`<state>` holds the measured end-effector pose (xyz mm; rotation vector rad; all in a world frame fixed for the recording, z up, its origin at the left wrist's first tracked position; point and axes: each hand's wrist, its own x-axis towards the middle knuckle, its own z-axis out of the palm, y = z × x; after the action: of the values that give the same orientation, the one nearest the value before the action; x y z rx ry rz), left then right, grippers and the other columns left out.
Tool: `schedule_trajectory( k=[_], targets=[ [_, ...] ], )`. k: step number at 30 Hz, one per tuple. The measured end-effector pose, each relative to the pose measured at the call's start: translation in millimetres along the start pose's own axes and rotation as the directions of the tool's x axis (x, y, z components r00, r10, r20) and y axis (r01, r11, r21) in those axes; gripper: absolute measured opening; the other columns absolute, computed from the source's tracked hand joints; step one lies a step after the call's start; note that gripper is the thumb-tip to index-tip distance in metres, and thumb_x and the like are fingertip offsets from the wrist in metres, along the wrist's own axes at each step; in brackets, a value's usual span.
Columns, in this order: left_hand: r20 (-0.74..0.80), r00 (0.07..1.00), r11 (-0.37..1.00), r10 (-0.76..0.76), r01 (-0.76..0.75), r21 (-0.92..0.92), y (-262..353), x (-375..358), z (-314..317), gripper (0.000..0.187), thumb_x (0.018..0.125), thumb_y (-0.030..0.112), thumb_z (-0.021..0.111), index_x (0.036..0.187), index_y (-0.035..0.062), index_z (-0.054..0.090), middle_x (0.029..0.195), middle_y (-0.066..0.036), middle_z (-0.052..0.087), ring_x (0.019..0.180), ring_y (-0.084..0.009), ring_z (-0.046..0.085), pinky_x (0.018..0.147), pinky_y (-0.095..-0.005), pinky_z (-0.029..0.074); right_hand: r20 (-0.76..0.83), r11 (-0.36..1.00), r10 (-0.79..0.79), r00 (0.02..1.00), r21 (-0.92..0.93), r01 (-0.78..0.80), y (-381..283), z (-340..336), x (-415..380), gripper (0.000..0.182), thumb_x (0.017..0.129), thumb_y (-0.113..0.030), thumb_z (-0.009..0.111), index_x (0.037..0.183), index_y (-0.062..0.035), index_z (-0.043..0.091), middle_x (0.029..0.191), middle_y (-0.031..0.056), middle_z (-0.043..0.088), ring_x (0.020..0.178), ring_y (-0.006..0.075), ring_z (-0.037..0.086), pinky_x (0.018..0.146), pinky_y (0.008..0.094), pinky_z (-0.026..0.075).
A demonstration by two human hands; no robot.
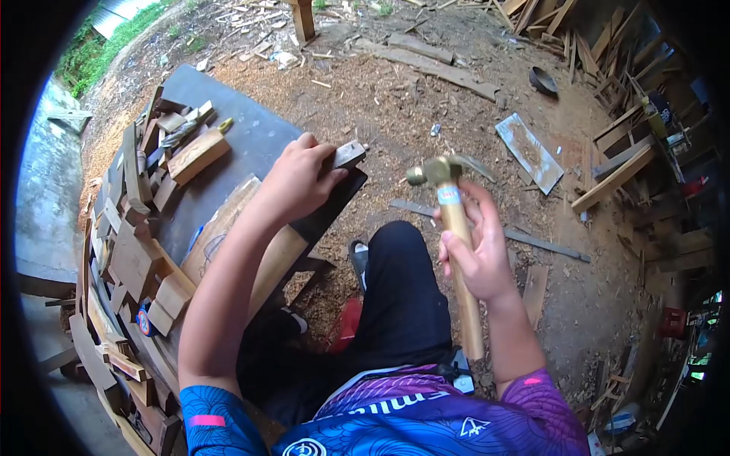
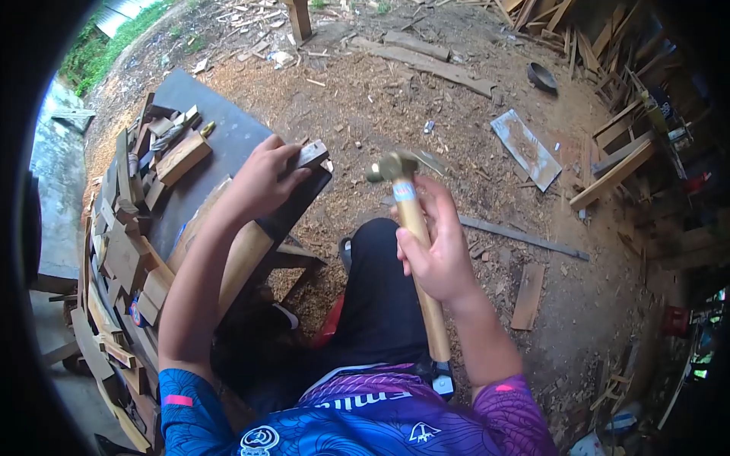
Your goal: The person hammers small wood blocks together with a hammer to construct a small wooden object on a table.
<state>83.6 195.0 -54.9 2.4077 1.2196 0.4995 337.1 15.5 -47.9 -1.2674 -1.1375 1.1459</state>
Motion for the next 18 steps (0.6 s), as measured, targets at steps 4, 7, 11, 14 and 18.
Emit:
schedule_trajectory(
  k=[4, 7, 11, 14, 18],
  targets=[
    [-0.091, 0.993, 0.982, 0.079, -0.062, 0.178, -2, -9, 16, 0.038, 0.1, 0.033, 0.067, 0.127, 0.0055, 0.063, 0.113, -0.016, 0.061, 0.113, -0.0363, 0.061, 0.095, -0.0477, 0.048, 0.086, 0.972, -0.158, 0.984, -0.164, 0.17, -25, 21, 35, 0.065, 0.098, 0.0, 0.061, 0.158, -0.0059, 0.037, 0.124, 0.0203, 0.064, 0.072, 0.0131, 0.066, 0.059, 0.0248, 0.057],
    [-0.081, 0.994, 0.948, 0.072, -0.043, 0.314, 0, -13, 20, 0.041, 0.104, 0.037, 0.059, 0.134, 0.0085, 0.058, 0.115, -0.014, 0.06, 0.115, -0.0327, 0.06, 0.093, -0.0456, 0.046, 0.196, 0.772, -0.44, 0.877, -0.417, 0.48, -37, 38, 61, 0.06, 0.096, 0.0, 0.065, 0.153, -0.0043, 0.048, 0.12, 0.0226, 0.069, 0.082, 0.02, 0.073, 0.069, 0.032, 0.061],
    [-0.108, 0.99, 0.959, 0.09, -0.057, 0.277, -4, -14, 22, 0.043, 0.106, 0.038, 0.056, 0.134, 0.0053, 0.057, 0.117, -0.015, 0.06, 0.117, -0.0332, 0.06, 0.096, -0.0454, 0.045, 0.261, 0.633, -0.463, 0.847, -0.573, 0.522, -40, 60, 70, 0.054, 0.09, -0.001, 0.067, 0.144, -0.0011, 0.057, 0.113, 0.0279, 0.07, 0.102, 0.0456, 0.071, 0.088, 0.0448, 0.057],
    [-0.145, 0.984, 0.968, 0.108, -0.071, 0.239, -8, -15, 25, 0.042, 0.106, 0.036, 0.056, 0.134, 0.0049, 0.057, 0.118, -0.015, 0.06, 0.117, -0.0332, 0.059, 0.097, -0.0452, 0.045, 0.221, 0.646, -0.453, 0.864, -0.586, 0.489, -34, 65, 75, 0.051, 0.092, -0.003, 0.065, 0.143, -0.0013, 0.06, 0.115, 0.0292, 0.071, 0.098, 0.0439, 0.074, 0.085, 0.0445, 0.058],
    [-0.146, 0.98, 0.968, 0.133, -0.097, 0.229, -13, -13, 28, 0.039, 0.106, 0.035, 0.056, 0.13, 0.0043, 0.058, 0.116, -0.014, 0.06, 0.116, -0.033, 0.06, 0.097, -0.045, 0.045, 0.124, 0.648, -0.549, 0.827, -0.562, 0.514, -67, 67, 63, 0.049, 0.094, -0.002, 0.066, 0.143, -0.0015, 0.063, 0.114, 0.0242, 0.074, 0.087, 0.0316, 0.072, 0.077, 0.0374, 0.057]
  ],
)
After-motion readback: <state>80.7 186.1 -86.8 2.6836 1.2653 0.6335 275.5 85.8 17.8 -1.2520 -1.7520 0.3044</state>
